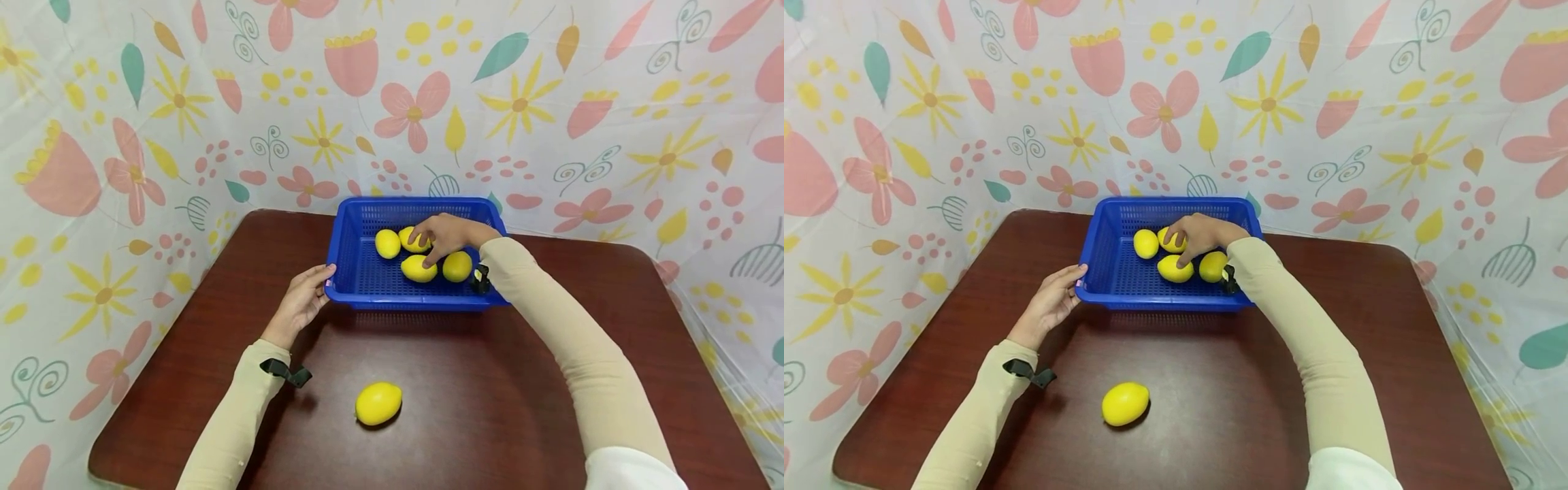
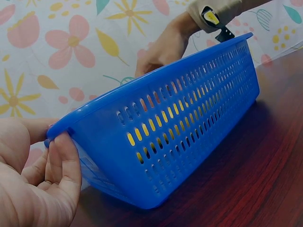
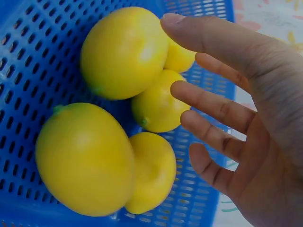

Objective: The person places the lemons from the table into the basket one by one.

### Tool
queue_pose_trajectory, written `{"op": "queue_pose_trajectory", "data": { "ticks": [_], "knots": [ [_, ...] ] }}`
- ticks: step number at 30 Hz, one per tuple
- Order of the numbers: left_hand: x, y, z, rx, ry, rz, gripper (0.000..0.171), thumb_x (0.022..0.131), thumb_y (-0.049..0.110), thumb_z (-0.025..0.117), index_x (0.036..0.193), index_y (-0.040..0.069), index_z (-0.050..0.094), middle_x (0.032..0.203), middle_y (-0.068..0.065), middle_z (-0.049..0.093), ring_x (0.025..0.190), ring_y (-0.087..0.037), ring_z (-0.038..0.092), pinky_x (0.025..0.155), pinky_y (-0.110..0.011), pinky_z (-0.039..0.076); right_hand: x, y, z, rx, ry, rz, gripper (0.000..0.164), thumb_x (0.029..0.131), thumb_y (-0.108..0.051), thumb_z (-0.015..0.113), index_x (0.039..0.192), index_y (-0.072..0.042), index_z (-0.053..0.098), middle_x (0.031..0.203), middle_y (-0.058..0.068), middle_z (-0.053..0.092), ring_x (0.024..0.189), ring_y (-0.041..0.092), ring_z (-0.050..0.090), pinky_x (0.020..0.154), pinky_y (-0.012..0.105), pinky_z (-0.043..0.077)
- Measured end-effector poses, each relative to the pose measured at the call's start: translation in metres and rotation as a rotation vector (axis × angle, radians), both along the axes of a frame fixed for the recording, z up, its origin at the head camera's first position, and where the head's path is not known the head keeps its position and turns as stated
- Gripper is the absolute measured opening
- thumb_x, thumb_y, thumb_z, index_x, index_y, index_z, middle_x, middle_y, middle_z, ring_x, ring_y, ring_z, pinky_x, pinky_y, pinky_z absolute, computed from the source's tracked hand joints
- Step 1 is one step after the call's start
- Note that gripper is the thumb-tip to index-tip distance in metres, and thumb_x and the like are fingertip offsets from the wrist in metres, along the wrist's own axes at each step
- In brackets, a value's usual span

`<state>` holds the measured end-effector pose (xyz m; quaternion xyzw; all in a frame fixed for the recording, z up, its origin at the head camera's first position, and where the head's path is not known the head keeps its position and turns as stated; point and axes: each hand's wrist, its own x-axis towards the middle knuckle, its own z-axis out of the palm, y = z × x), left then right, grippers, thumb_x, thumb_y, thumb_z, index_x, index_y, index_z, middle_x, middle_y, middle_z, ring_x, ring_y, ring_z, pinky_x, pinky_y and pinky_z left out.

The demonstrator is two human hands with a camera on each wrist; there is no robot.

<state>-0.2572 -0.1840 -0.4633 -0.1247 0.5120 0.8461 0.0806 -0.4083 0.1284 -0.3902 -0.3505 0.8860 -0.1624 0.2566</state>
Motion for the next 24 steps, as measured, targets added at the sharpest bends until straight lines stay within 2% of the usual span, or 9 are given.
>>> {"op": "queue_pose_trajectory", "data": {
  "ticks": [6,11,14,18,24],
  "knots": [
    [0.0,0.0,0.001,-0.006,0.002,-0.003,0.009,0.104,0.014,0.062,0.095,0.011,0.065,0.078,0.003,0.062,0.066,-0.006,0.056,0.062,-0.019,0.052,0.012,0.009,0.013,-0.073,0.093,0.014,0.055,0.087,-0.034,0.082,0.135,-0.015,0.064,0.128,0.012,0.068,0.123,0.032,0.059,0.102,0.054,0.048],
    [0.0,0.0,0.002,0.003,-0.002,-0.007,0.011,0.104,0.013,0.062,0.094,0.012,0.065,0.079,0.003,0.063,0.066,-0.007,0.057,0.062,-0.019,0.052,0.034,0.015,0.024,-0.137,0.206,-0.029,0.047,0.091,-0.037,0.077,0.13,-0.013,0.067,0.12,0.011,0.072,0.114,0.03,0.063,0.106,0.056,0.04],
    [0.001,0.0,0.002,0.009,-0.003,-0.008,0.01,0.103,0.013,0.062,0.094,0.012,0.065,0.08,0.003,0.064,0.066,-0.007,0.058,0.063,-0.019,0.052,0.052,0.016,0.029,-0.172,0.264,-0.089,0.047,0.092,-0.038,0.076,0.129,-0.011,0.067,0.115,0.01,0.074,0.111,0.03,0.065,0.103,0.054,0.043],
    [0.001,0.001,0.002,0.017,-0.005,0.005,0.007,0.102,0.012,0.065,0.095,0.01,0.066,0.08,0.002,0.064,0.065,-0.006,0.057,0.062,-0.018,0.052,0.081,0.015,0.029,-0.232,0.306,-0.172,0.044,0.092,-0.037,0.077,0.125,-0.01,0.069,0.11,0.009,0.075,0.106,0.029,0.068,0.089,0.048,0.055],
    [0.001,0.002,0.002,0.005,-0.004,-0.005,0.011,0.103,0.013,0.062,0.093,0.012,0.066,0.08,0.003,0.064,0.067,-0.006,0.058,0.062,-0.018,0.052,0.125,0.014,0.02,-0.341,0.372,-0.188,0.038,0.09,-0.036,0.08,0.117,-0.011,0.072,0.103,0.006,0.076,0.094,0.023,0.069,0.081,0.042,0.057]
  ]
}}
